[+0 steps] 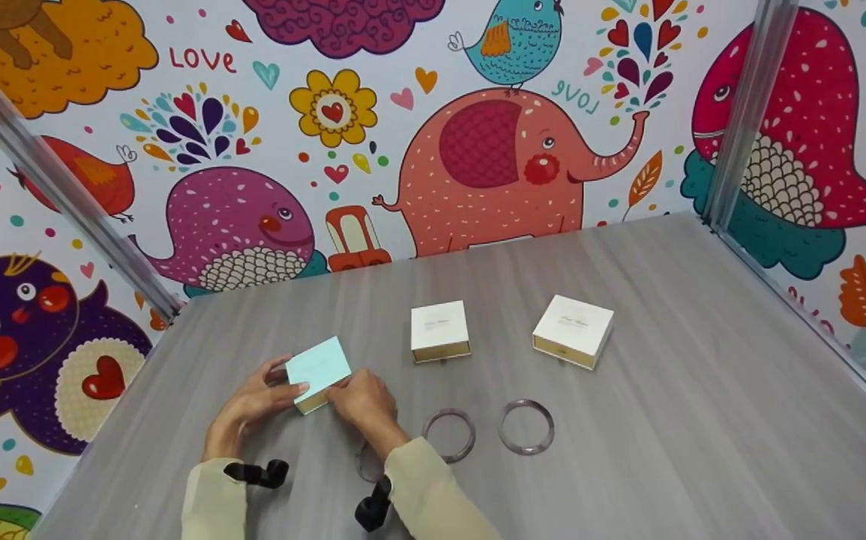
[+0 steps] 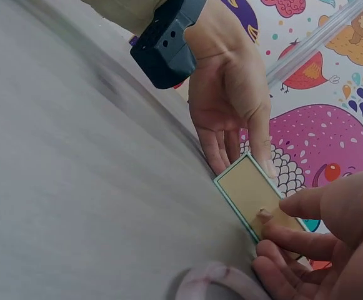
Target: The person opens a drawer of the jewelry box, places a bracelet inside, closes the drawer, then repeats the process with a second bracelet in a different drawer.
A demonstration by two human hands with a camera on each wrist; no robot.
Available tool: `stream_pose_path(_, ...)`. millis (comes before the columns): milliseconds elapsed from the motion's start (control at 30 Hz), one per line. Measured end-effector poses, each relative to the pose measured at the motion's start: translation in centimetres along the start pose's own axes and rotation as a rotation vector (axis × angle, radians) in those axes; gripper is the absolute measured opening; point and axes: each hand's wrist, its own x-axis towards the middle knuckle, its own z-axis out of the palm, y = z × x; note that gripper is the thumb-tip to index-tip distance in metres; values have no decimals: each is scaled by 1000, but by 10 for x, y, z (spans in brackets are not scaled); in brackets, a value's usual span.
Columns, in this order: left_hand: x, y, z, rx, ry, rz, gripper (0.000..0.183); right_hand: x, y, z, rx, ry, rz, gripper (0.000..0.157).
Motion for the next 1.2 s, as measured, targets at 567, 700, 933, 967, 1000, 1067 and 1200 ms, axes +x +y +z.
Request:
stream_pose_path(567,1,0,-5,-38,-7,2,88,0,-1,4,-48,1,-64,24)
stream_pose_path(700,2,-2,-3,-29,-2,17,89,0,1,4,-62,25,-78,24)
stream_pose_path(933,2,-4,0,-29,7,5,87,1,2,4,-81,17,-71,22)
stream_pose_path(967,2,-4,0,-31,6,6,87,1,2,3,-86,18,-73,22)
stream_pose_path(1000,3,-3,1,-32,6,6,87,1,3,3,-94,21,-76,21)
stream_pose_path(1067,3,-3,2,-46,5,4,86,1,3,2,-102,28,-84,21)
stream_pose_path(1200,1,-3,2,-50,2,-1,86,-1,3,2,-130,46,-113,19)
